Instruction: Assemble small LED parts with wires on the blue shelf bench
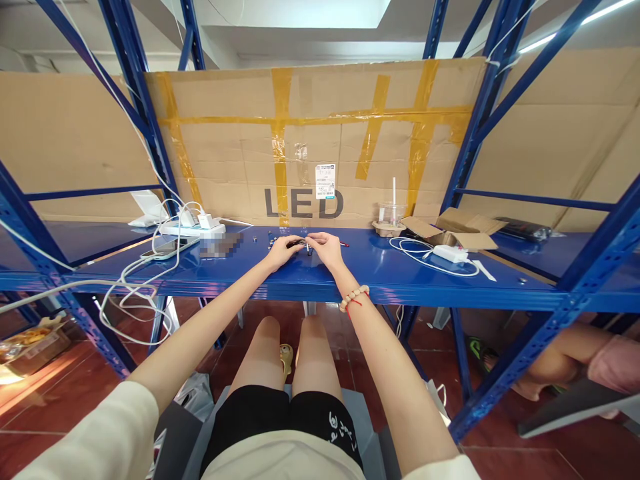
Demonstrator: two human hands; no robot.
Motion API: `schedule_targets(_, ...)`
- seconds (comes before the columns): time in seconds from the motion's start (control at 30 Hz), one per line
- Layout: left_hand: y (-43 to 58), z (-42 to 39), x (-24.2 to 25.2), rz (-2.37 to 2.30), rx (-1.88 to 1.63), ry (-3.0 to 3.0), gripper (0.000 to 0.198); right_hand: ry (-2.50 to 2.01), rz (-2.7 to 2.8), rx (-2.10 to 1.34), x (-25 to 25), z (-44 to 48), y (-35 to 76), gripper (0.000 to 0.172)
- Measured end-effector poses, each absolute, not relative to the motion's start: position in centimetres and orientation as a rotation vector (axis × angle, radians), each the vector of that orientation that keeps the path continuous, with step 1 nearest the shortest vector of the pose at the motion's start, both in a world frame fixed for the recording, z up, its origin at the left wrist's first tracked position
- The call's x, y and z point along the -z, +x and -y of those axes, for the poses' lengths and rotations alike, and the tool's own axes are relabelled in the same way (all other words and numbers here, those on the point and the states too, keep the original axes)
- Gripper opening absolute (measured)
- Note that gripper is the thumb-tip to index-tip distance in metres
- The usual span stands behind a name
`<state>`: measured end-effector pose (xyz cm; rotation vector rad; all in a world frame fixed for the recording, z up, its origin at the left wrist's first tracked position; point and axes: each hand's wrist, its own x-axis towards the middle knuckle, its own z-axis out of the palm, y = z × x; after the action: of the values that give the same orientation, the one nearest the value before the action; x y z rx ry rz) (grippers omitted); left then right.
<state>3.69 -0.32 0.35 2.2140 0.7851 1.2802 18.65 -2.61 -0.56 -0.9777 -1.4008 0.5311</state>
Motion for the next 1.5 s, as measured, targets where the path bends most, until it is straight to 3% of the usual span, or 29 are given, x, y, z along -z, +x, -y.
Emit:
schedule_targets(0.27,3.8,0.6,-0.3,-0.816,-1.186,2.289,0.023,-0.99,1.401,-0.572,0.5,2.8,18.6,0.03)
schedule_targets(0.6,3.6,1.1,-0.3,-0.784,-1.085,2.465,0.027,-1.124,1.256,-0.862,0.4,3.0,19.4,0.037)
schedule_targets(1.0,4.0,0.3,-0.1,-0.874,-1.183,2.247,0.016,-1.096,1.329,-0.843,0.4,3.3,19.1,0.036)
schedule_targets(1.5,3.7,0.7,0.1,-0.79,-1.064,2.282,0.011,-1.113,1.307,-0.812,0.5,3.3,19.1,0.031)
